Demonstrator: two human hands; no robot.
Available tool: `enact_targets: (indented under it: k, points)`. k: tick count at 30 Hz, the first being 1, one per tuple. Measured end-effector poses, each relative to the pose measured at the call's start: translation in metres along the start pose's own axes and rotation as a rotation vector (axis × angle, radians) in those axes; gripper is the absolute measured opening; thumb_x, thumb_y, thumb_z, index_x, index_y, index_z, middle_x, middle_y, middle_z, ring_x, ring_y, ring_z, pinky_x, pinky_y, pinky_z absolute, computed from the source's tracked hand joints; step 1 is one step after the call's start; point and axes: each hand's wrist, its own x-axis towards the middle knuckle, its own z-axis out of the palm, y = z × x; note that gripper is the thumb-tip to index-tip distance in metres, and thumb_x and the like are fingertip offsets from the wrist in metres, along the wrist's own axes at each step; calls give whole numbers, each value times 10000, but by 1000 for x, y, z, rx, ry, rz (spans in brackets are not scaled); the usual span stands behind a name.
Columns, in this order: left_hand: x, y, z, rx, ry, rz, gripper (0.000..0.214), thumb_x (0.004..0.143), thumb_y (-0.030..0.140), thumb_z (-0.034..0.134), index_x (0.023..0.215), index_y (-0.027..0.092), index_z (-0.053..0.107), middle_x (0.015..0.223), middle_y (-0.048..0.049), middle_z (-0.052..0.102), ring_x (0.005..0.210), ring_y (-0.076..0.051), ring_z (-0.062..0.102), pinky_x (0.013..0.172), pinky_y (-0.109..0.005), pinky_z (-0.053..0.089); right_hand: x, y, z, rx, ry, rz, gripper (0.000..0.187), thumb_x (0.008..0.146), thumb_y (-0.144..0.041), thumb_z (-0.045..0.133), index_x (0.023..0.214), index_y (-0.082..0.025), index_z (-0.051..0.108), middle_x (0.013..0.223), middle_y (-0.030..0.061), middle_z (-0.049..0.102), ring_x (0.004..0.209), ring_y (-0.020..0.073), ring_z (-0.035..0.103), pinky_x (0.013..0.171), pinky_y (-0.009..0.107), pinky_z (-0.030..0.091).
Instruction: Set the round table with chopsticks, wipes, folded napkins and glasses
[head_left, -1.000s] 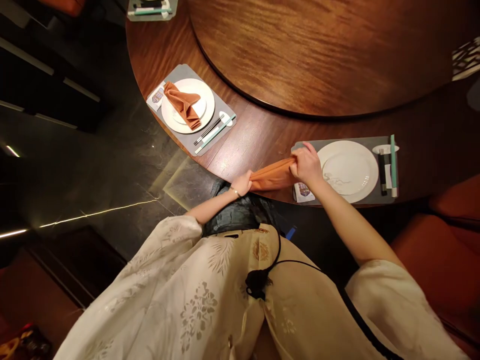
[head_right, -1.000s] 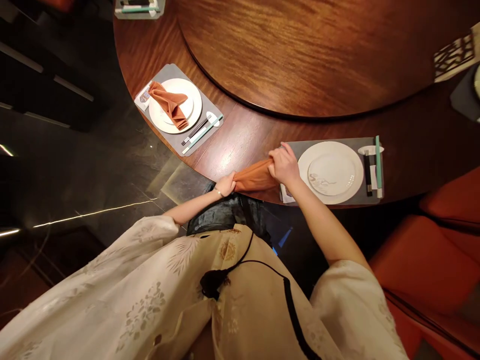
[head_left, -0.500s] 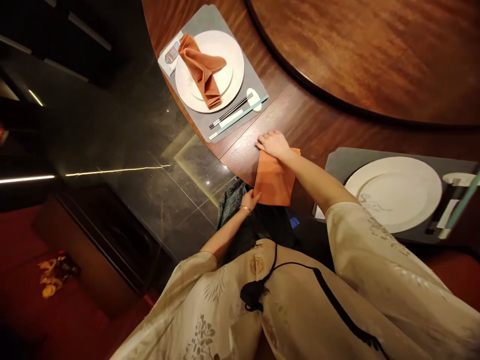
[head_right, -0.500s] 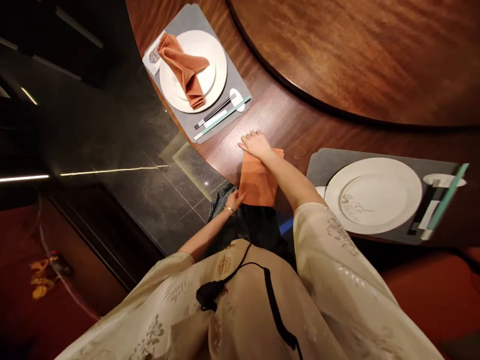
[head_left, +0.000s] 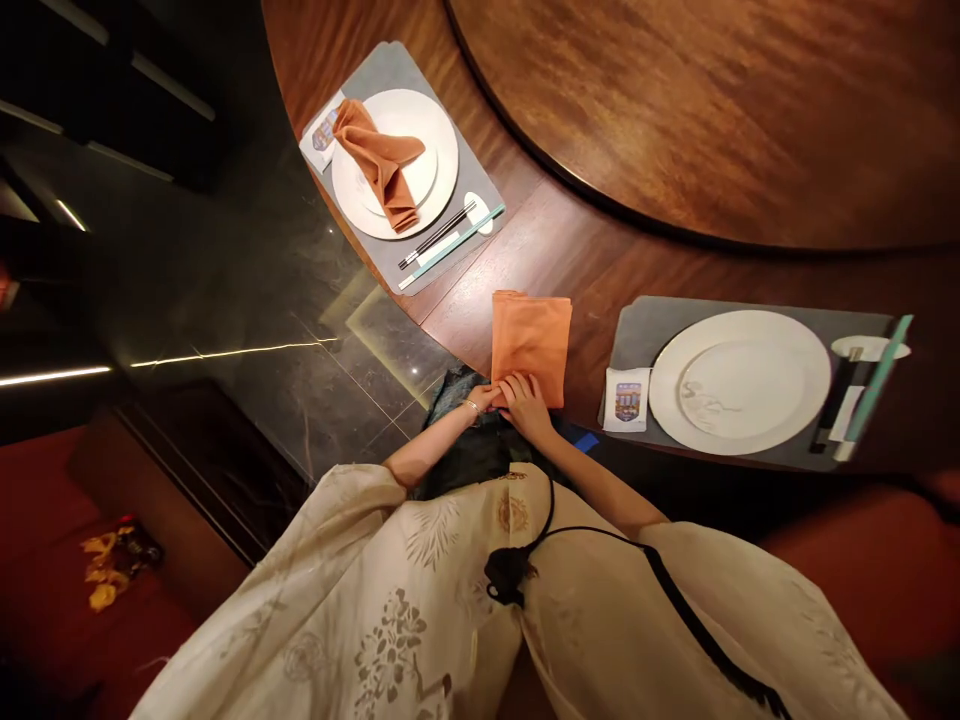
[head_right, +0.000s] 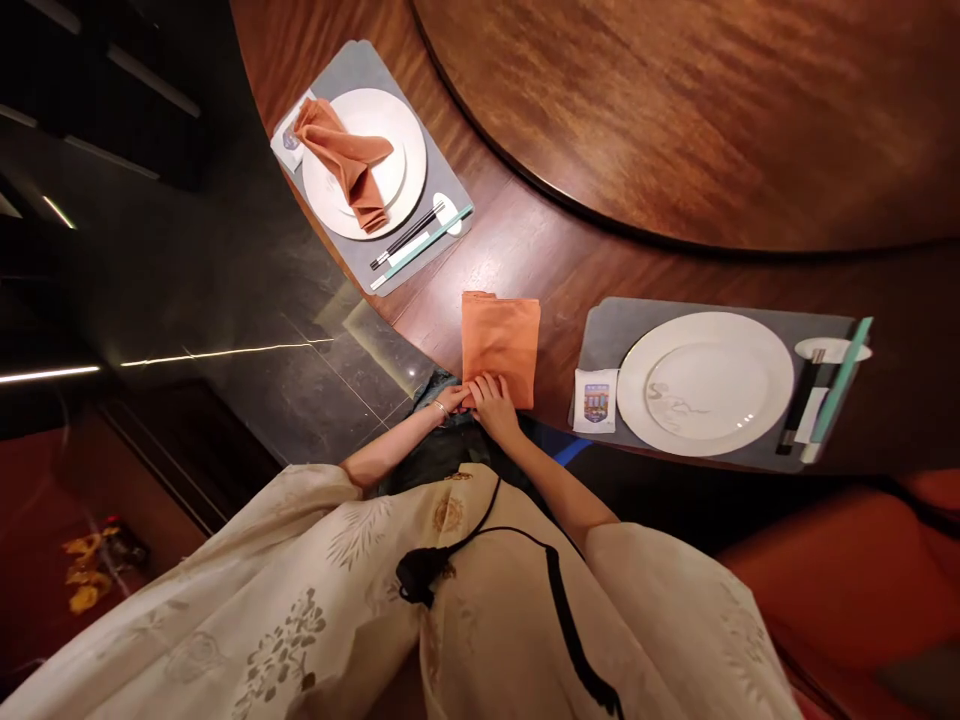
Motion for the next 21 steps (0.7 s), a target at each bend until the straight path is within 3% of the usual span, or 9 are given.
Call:
enact_targets:
  k: [3,5,7,8,10,12,14,17,21]
  points:
    - [-4,17,-20,180,-93,-36,290,784,396,693,672,138,622,577,-2,587,654,-147,611,629,-232,488,4,-1,19,11,0,57,364,926,-202,483,1263,-124,595,1282,145,619,1285,307,477,1089,518,339]
    - [-7,38,-39,478,-129,58,240,723,355,755,656,150,649,664,-50,656,820,-219,662,745,-272,506,8,2,26,9,18,51,353,952,-165,418,1246,-158,615,1278,116,633,1288,278,485,1084,502,357]
    - [-6,66,-55,916,-135,382,171,770,314,708,863,170,714,971,-113,717,1103,-273,618,944,-327,466,11,4,31,-19,65,38,362,966,-149,382,1228,-183,629,1273,94,641,1286,256,490,1087,486,365]
    - [-4,79,-60,1133,-146,605,261,811,287,656,1049,189,700,1179,-129,673,1248,-279,536,1044,-363,405,11,4,32,-38,93,31,362,971,-150,375,1219,-192,635,1270,86,644,1279,248,496,1089,480,366]
    - [4,102,-68,1426,-219,1009,542,837,239,597,1373,218,517,1479,-123,461,1432,-270,327,1167,-438,246,10,3,32,-73,146,20,349,972,-152,379,1174,-203,658,1236,76,662,1249,239,517,1086,473,373]
    - [17,113,-74,1578,-351,1204,764,797,257,637,1499,206,341,1574,-114,308,1486,-273,201,1200,-469,137,8,2,29,-90,191,15,326,971,-151,388,1092,-199,687,1154,72,693,1207,232,542,1073,470,383]
    - [31,114,-83,1640,-429,1233,879,760,332,679,1525,164,279,1584,-135,271,1490,-287,182,1204,-467,101,6,0,21,-91,229,20,318,974,-153,386,996,-189,701,1038,69,715,1159,225,561,1061,465,384]
    - [50,102,-95,1613,-407,1222,918,777,437,658,1529,107,247,1580,-173,257,1492,-291,171,1203,-457,88,8,0,1,-96,279,46,326,982,-160,373,934,-186,694,955,64,710,1077,209,570,1068,459,353]
    - [64,80,-93,1490,-359,1237,814,805,491,623,1462,72,389,1524,-202,367,1470,-313,231,1199,-467,109,49,11,-36,-124,287,37,305,983,-203,384,956,-195,688,956,75,690,1072,219,527,1109,490,265]
